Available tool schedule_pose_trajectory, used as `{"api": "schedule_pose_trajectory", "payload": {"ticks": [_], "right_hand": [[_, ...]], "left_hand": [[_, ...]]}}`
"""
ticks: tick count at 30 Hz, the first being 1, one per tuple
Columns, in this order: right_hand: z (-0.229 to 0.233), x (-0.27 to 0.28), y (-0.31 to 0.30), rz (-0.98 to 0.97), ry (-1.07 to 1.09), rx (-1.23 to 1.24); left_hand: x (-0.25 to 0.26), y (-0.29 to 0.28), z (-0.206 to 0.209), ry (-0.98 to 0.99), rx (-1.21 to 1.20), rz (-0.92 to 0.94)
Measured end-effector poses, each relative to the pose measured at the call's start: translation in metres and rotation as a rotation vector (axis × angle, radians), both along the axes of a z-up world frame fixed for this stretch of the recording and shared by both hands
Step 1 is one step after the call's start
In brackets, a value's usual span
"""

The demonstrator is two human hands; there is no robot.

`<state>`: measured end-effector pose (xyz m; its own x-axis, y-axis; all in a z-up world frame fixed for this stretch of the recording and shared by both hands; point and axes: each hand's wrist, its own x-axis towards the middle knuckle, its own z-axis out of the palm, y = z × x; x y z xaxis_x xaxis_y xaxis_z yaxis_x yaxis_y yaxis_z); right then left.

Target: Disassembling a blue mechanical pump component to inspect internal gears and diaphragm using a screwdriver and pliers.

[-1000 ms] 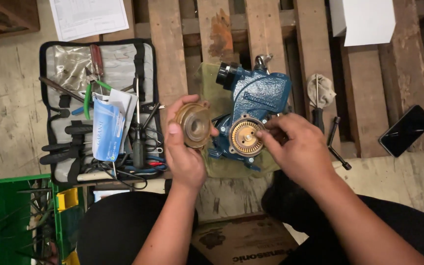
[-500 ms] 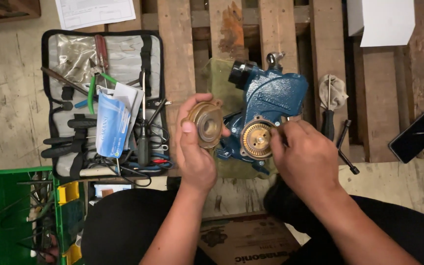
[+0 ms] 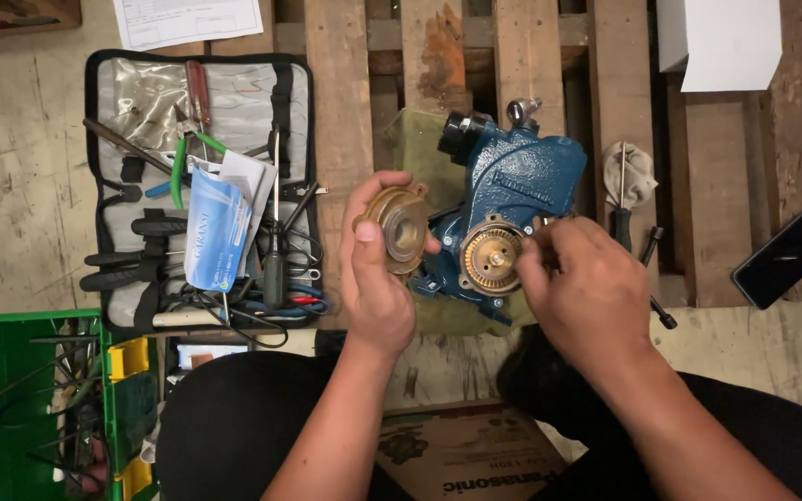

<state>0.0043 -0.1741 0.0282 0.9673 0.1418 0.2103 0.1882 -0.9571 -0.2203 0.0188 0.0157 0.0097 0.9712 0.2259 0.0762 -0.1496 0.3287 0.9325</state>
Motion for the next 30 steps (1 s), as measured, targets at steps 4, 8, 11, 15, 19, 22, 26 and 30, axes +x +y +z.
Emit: {"api": "schedule_pose_trajectory", "payload": {"ticks": [4, 8, 11, 15, 19, 22, 26, 30], "right_hand": [[0.015, 0.000, -0.001, 0.010, 0.079, 0.097], [0.026, -0.005, -0.006, 0.072, 0.092, 0.279], [0.048, -0.006, -0.003, 0.091, 0.143, 0.358], [0.065, -0.007, -0.002, 0.108, 0.245, 0.480], [0.068, -0.008, 0.000, 0.159, 0.277, 0.518], [0.067, -0.010, 0.004, 0.287, 0.268, 0.544], [0.070, -0.014, 0.009, 0.267, 0.278, 0.577], [0.073, -0.015, 0.001, 0.147, 0.269, 0.717]], "left_hand": [[0.000, -0.001, -0.001, -0.005, 0.011, -0.002], [-0.001, 0.000, 0.000, -0.001, 0.014, -0.011], [-0.005, 0.005, 0.006, 0.034, -0.041, -0.077], [-0.008, 0.008, 0.008, 0.070, -0.090, -0.155], [-0.007, 0.008, 0.010, 0.113, -0.078, -0.154], [-0.007, 0.009, 0.011, 0.139, -0.066, -0.154], [-0.007, 0.010, 0.012, 0.145, -0.066, -0.149], [-0.007, 0.011, 0.009, 0.140, -0.103, -0.152]]}}
